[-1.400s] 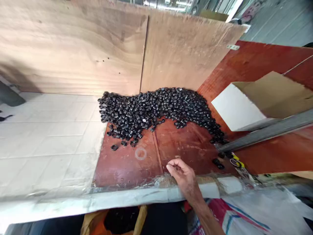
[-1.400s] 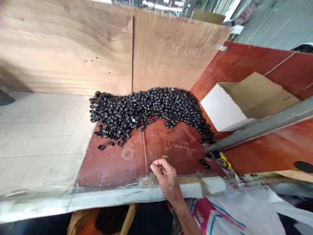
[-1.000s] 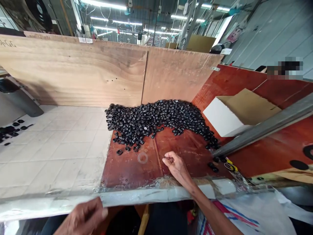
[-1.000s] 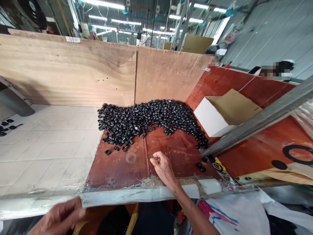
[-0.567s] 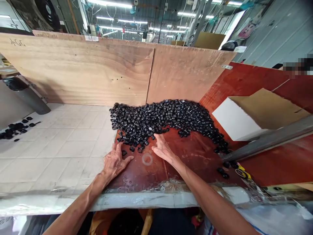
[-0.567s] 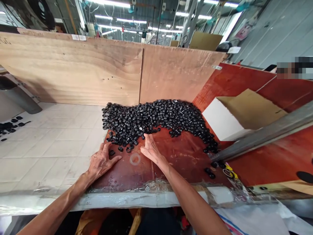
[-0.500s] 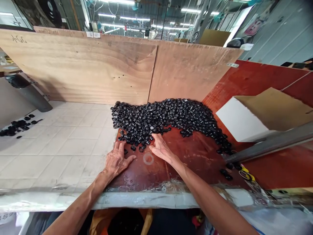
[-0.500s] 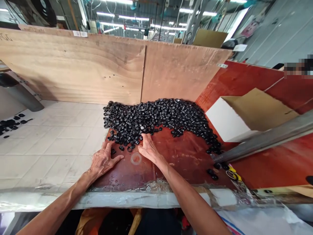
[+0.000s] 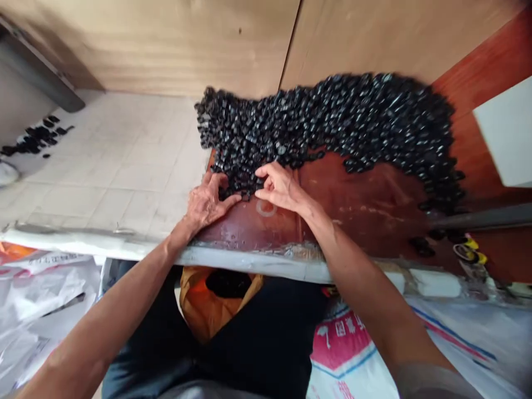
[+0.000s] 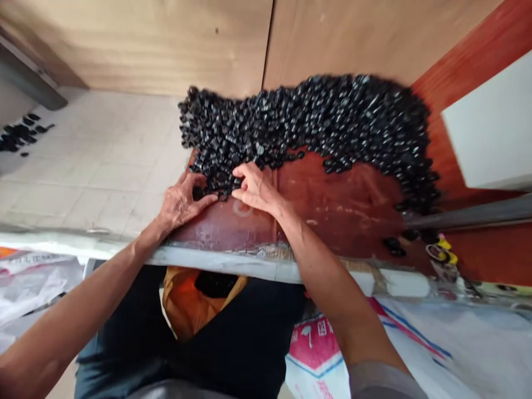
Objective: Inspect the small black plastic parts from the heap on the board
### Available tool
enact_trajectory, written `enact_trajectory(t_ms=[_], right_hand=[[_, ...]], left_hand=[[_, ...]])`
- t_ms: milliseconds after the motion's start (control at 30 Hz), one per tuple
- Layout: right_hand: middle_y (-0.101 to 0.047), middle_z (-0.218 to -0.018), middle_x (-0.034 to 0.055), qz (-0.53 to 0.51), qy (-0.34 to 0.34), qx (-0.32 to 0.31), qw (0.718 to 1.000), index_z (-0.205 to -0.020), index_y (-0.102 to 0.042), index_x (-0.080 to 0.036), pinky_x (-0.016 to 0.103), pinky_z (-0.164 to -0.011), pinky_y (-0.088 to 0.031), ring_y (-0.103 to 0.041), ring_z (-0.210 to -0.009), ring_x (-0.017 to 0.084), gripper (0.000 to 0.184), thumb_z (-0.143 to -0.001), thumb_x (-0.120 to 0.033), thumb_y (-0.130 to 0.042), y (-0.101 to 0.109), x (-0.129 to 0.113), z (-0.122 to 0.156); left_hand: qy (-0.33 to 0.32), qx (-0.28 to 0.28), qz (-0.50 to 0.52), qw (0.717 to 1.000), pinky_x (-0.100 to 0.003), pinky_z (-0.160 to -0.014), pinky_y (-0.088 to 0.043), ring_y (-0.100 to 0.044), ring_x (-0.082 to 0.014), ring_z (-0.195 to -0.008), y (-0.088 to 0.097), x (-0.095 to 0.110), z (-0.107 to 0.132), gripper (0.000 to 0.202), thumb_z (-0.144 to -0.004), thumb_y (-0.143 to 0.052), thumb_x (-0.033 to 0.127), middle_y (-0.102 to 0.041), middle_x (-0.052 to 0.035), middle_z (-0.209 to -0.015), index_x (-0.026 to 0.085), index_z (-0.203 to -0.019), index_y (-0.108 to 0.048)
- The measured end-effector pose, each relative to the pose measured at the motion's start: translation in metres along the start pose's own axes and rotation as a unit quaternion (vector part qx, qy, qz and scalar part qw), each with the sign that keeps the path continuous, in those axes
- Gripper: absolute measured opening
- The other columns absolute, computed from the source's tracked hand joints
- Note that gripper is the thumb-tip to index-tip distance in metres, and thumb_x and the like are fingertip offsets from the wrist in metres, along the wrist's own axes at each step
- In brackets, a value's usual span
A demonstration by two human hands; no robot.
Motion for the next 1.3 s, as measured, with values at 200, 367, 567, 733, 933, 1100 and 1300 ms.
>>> enact_trajectory(t_ms=[200,367,567,733,933,1100,1300], right_hand=[[-0.050,-0.109,0.0019,0.032,0.046,0.005,0.998,-0.105,-0.058,-0.018,0.028,-0.069,-0.047,-0.051,-0.071,0.011,0.029,-0.079,-0.024,-0.071,-0.002,-0.009,0.002],[-0.050,-0.096,0.0014,0.076,0.072,-0.033,0.994,-0.091,-0.061,-0.018,0.028,-0.072,-0.045,-0.052,-0.075,0.014,0.012,-0.082,-0.012,-0.065,-0.006,-0.028,0.006],[-0.053,-0.096,0.0016,0.063,0.078,-0.040,0.994,-0.093,-0.061,-0.019,0.025,-0.068,-0.043,-0.051,-0.070,0.013,0.026,-0.077,0.001,-0.057,-0.012,-0.032,0.005],[-0.054,-0.100,0.0008,0.069,0.097,-0.050,0.992,-0.097,-0.060,-0.021,0.025,-0.068,-0.042,-0.050,-0.071,0.014,0.032,-0.076,0.002,-0.058,-0.019,-0.035,0.009],[-0.055,-0.099,0.0008,0.083,0.080,-0.040,0.993,-0.092,-0.059,-0.021,0.025,-0.066,-0.041,-0.050,-0.069,0.013,0.024,-0.080,0.000,-0.064,-0.021,-0.034,0.008],[-0.059,-0.091,-0.0010,0.075,0.060,-0.037,0.995,-0.091,-0.058,-0.021,0.025,-0.064,-0.040,-0.053,-0.067,0.014,0.025,-0.079,-0.001,-0.068,-0.020,-0.035,0.007],[-0.064,-0.088,-0.0009,0.030,0.044,-0.055,0.997,-0.091,-0.063,-0.021,0.026,-0.066,-0.045,-0.059,-0.070,0.015,0.017,-0.083,-0.008,-0.071,-0.021,-0.038,0.006]], left_hand=[[0.001,0.004,0.035,0.999,-0.039,-0.097,-0.055,-0.070,-0.0240,-0.103,-0.007,-0.003,-0.004,0.048,-0.088,-0.077,0.049,-0.067,-0.0057,-0.115,0.019,-0.121,-0.060],[0.004,-0.011,0.110,0.994,-0.034,-0.086,-0.055,-0.067,-0.0198,-0.093,0.007,-0.009,0.001,0.046,-0.084,-0.080,0.042,-0.067,-0.0039,-0.113,0.021,-0.119,-0.062],[0.032,-0.093,0.237,0.967,-0.026,-0.063,-0.048,-0.052,-0.0127,-0.067,0.013,-0.027,0.015,0.054,-0.080,-0.078,0.032,-0.056,0.0028,-0.086,0.022,-0.130,-0.061],[0.031,-0.046,0.251,0.966,-0.026,-0.060,-0.047,-0.050,-0.0114,-0.062,0.014,-0.029,0.021,0.037,-0.084,-0.070,0.029,-0.052,0.0040,-0.085,0.021,-0.119,-0.061],[-0.036,-0.048,0.146,0.987,-0.030,-0.065,-0.050,-0.057,-0.0148,-0.067,0.013,-0.015,0.034,0.030,-0.089,-0.072,0.038,-0.059,0.0022,-0.085,0.023,-0.113,-0.061],[-0.006,0.015,0.093,0.996,-0.032,-0.071,-0.054,-0.065,-0.0181,-0.071,0.005,0.008,0.037,0.028,-0.093,-0.070,0.039,-0.063,0.0022,-0.077,0.023,-0.114,-0.064],[-0.015,0.020,-0.008,1.000,-0.033,-0.073,-0.057,-0.073,-0.0239,-0.086,-0.017,0.021,0.030,0.019,-0.094,-0.068,0.029,-0.072,-0.0059,-0.098,0.023,-0.112,-0.069]])
Point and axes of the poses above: each hand's wrist, its own z-axis away from the middle knuckle, its own y-axis out of the back of the hand, x = y × z, the point moved 6 cm from there along -z, towards the middle knuckle
